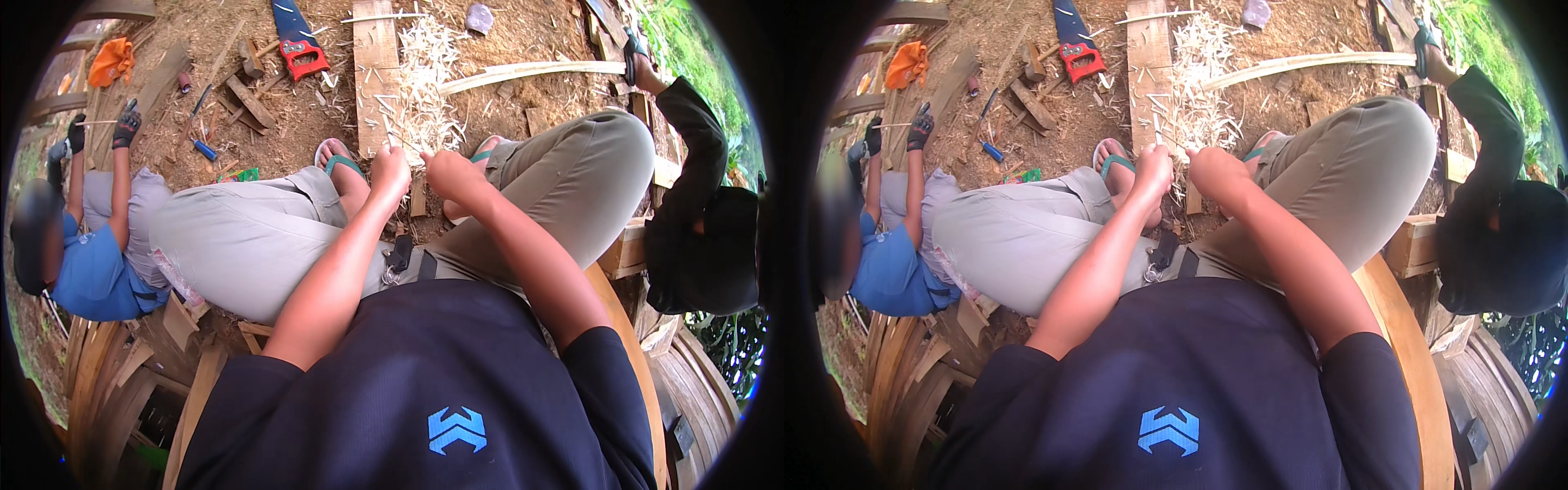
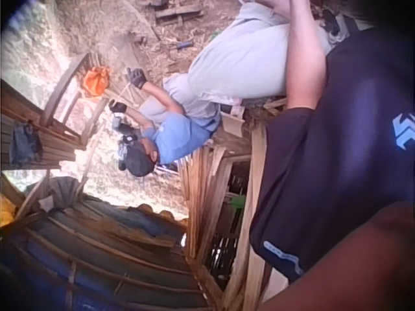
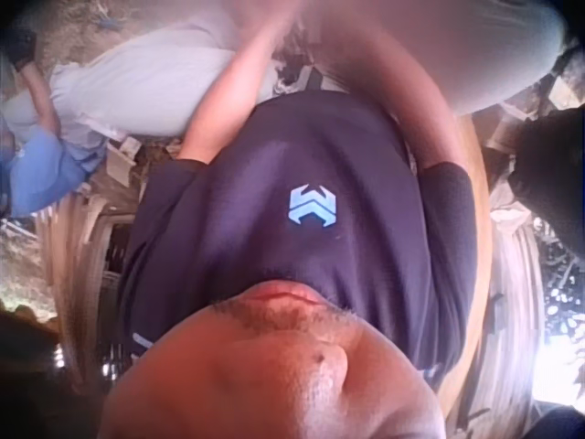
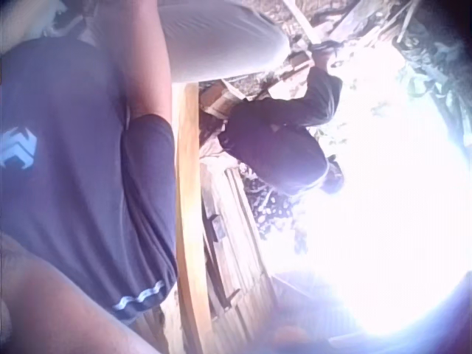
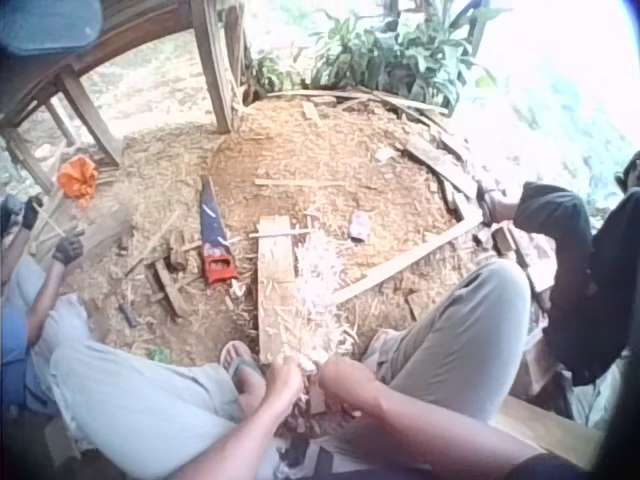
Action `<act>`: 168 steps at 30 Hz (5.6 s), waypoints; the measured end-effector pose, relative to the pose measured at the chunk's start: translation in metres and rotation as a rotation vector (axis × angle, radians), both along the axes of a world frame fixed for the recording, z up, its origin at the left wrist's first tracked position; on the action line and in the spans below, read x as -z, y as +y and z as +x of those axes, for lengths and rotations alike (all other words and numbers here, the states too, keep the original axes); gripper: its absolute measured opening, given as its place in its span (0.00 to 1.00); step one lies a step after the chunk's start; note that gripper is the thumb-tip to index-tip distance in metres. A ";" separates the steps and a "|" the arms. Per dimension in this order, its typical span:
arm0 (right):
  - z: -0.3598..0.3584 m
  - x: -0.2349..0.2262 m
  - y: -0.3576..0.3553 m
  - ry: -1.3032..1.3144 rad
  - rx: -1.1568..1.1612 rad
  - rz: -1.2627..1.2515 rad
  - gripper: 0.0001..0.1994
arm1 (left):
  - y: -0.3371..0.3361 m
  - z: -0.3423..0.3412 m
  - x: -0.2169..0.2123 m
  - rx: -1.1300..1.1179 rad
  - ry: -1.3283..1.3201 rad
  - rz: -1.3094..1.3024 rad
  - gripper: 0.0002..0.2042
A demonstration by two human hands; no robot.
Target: The person sits on the ground and uses a sharpening stone to sharpen a small metal tool held in their left hand. They rub the tool against the stone repeatedly, adjusting the angle and pressure to refine the edge.
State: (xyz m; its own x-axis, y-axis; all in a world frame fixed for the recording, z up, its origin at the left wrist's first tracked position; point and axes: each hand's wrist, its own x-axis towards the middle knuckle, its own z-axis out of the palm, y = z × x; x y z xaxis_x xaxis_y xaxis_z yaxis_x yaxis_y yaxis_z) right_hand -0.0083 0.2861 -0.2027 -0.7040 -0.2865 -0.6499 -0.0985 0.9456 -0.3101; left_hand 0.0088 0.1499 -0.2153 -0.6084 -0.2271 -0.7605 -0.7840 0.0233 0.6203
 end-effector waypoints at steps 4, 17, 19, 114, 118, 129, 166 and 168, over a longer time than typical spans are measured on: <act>-0.018 -0.016 0.007 0.166 -0.163 -0.061 0.27 | -0.007 -0.003 -0.038 -0.061 0.199 0.028 0.14; -0.021 -0.037 0.005 0.336 -0.243 0.028 0.28 | -0.006 0.006 -0.002 -0.184 -0.021 -0.060 0.20; -0.017 -0.028 0.004 0.311 -0.295 0.040 0.27 | -0.004 0.004 0.007 -0.074 -0.035 -0.186 0.20; -0.014 -0.029 0.014 0.314 -0.545 0.202 0.26 | 0.014 0.017 0.025 -0.113 -0.085 -0.156 0.18; -0.007 -0.036 0.007 0.311 -0.507 0.192 0.26 | 0.016 0.014 0.016 -0.053 -0.086 -0.260 0.18; 0.006 -0.029 -0.025 0.118 -0.109 0.330 0.22 | 0.015 0.014 0.014 -0.098 -0.091 -0.229 0.17; 0.013 -0.038 -0.019 0.065 -0.221 0.342 0.24 | 0.014 0.022 0.045 -0.164 -0.076 -0.114 0.18; 0.016 -0.030 -0.022 0.070 -0.189 0.339 0.25 | 0.014 0.021 0.044 -0.183 -0.090 -0.107 0.19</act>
State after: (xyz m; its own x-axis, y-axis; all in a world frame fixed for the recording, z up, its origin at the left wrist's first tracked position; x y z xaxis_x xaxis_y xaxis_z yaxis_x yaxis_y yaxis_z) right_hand 0.0078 0.2646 -0.1723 -0.7055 -0.1930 -0.6819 -0.2910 0.9562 0.0305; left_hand 0.0298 0.1638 -0.2591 -0.4805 -0.4096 -0.7755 -0.8333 -0.0624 0.5493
